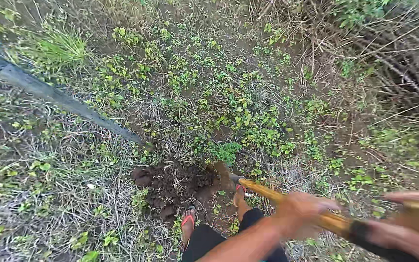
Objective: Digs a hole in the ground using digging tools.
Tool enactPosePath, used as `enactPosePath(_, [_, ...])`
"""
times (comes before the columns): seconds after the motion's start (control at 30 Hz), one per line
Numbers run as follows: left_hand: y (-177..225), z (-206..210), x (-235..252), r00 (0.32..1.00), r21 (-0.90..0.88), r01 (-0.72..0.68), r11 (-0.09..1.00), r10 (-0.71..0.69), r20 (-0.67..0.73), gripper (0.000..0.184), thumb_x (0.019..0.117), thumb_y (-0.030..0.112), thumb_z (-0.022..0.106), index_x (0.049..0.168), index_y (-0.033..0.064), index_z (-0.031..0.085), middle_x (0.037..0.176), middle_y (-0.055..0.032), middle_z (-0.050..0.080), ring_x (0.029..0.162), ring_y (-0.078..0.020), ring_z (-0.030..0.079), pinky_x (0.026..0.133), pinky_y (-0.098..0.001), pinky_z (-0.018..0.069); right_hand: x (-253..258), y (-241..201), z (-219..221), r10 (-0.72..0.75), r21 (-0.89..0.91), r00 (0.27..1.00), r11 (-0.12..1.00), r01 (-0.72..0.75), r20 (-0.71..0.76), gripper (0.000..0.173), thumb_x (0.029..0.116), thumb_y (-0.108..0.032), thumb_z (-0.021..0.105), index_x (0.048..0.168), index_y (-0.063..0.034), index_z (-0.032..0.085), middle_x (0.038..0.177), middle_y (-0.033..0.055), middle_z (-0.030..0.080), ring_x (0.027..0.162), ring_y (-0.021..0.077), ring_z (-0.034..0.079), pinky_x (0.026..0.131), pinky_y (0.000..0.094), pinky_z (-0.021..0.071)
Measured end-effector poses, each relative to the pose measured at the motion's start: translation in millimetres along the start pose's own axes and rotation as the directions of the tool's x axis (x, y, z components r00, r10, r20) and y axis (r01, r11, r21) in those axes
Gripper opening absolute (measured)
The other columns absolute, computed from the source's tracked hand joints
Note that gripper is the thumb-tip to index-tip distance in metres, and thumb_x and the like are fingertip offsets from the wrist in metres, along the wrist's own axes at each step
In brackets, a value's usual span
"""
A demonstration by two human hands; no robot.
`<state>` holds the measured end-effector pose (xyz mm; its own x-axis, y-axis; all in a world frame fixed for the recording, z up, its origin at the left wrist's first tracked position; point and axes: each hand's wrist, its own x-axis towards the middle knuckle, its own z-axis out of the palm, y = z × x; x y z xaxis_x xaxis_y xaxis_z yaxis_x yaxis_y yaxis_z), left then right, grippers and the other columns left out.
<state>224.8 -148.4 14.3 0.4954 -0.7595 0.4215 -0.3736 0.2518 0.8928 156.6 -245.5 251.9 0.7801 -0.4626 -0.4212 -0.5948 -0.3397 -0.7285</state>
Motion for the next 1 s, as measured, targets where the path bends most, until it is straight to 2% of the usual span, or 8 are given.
enactPosePath(0.07, [-113.3,7.9,-65.8,0.966,0.059,0.241,0.969,-0.245,0.081,0.038,0.0791,0.012,0.083,0.116,0.0182,0.076,0.114,-0.0009,0.076,0.11,-0.0197,0.07,0.104,-0.0472,0.0536,67.5,94.5,108.2,-0.105,-0.122,0.985,0.989,0.088,-0.136,0.045,0.0881,-0.023,0.077,0.123,0.0003,0.062,0.091,0.0076,0.072,0.075,0.0161,0.071,0.067,0.0402,0.0633])
enactPosePath(0.13, [-178.1,10.2,-82.9,0.87,0.147,0.464,0.874,-0.481,0.11,0.028,0.0837,0.023,0.079,0.112,0.018,0.075,0.115,-0.0006,0.075,0.116,-0.0191,0.066,0.11,-0.0472,0.0479,120.8,145.2,151.8,-0.08,-0.234,0.982,0.971,0.039,-0.168,0.044,0.0835,-0.026,0.076,0.12,-0.0041,0.067,0.089,0.0079,0.074,0.075,0.0183,0.072,0.068,0.0453,0.0623])
enactPosePath(0.23, [-200.5,28.0,-44.4,0.766,0.218,0.558,0.801,-0.598,0.235,0.034,0.0815,0.02,0.081,0.115,0.0208,0.073,0.116,0.0012,0.073,0.115,-0.0186,0.066,0.107,-0.0488,0.0507,170.5,165.6,103.3,0.033,-0.285,0.999,0.958,-0.041,-0.035,0.046,0.0882,-0.032,0.074,0.127,-0.0086,0.065,0.098,0.0055,0.074,0.086,0.0179,0.072,0.079,0.0465,0.0621])
enactPosePath(0.43, [-261.9,123.2,73.4,0.685,0.29,0.579,0.762,-0.648,0.334,0.049,0.0855,0.015,0.078,0.133,0.0176,0.065,0.127,-0.0057,0.07,0.123,-0.0259,0.063,0.109,-0.0525,0.0479,267.3,275.4,-36.0,-0.083,-0.431,0.983,0.902,0.003,-0.166,0.043,0.0893,-0.032,0.066,0.12,-0.003,0.066,0.093,0.0142,0.072,0.082,0.0286,0.071,0.072,0.0551,0.0581])
enactPosePath(0.53, [-303.9,151.0,83.2,0.622,0.346,0.597,0.724,-0.69,0.37,0.052,0.0889,0.015,0.075,0.139,0.0163,0.062,0.136,-0.007,0.065,0.131,-0.0262,0.058,0.114,-0.0517,0.0441,301.8,324.3,-76.2,-0.027,-0.441,0.98,0.895,-0.063,-0.195,0.046,0.09,-0.035,0.062,0.121,-0.0012,0.064,0.096,0.0189,0.072,0.084,0.0335,0.071,0.075,0.0594,0.056])
enactPosePath(0.63, [-344.6,137.5,48.1,0.528,0.442,0.601,0.666,-0.746,0.405,0.045,0.0874,0.019,0.076,0.131,0.0156,0.067,0.132,-0.0094,0.068,0.126,-0.0286,0.062,0.11,-0.0539,0.0481,284.7,315.8,-63.8,0.005,-0.365,0.984,0.928,-0.071,-0.18,0.042,0.0887,-0.034,0.065,0.117,-0.0032,0.065,0.093,0.013,0.072,0.081,0.0262,0.071,0.072,0.0531,0.0581])
enactPosePath(0.8, [-330.6,85.6,-27.3,0.408,0.515,0.567,0.643,-0.762,0.502,0.043,0.0751,0.025,0.084,0.116,0.015,0.073,0.126,-0.0098,0.069,0.124,-0.0311,0.061,0.109,-0.0602,0.0448,183.6,264.8,21.3,-0.062,-0.289,0.979,0.957,0.005,-0.192,0.035,0.0853,-0.035,0.07,0.106,-0.0075,0.071,0.078,0.0035,0.071,0.064,0.0141,0.068,0.056,0.0405,0.0587])
enactPosePath(1.0, [-240.3,57.7,-50.4,0.44,0.535,0.496,0.684,-0.729,0.524,0.041,0.0758,0.035,0.08,0.113,0.019,0.074,0.121,-0.005,0.072,0.12,-0.0266,0.063,0.108,-0.0592,0.0436,107.4,223.9,17.0,-0.074,-0.182,0.955,0.983,0.021,-0.288,0.036,0.0821,-0.035,0.075,0.107,-0.01,0.071,0.084,-0.0027,0.073,0.07,0.005,0.068,0.062,0.0317,0.0608])
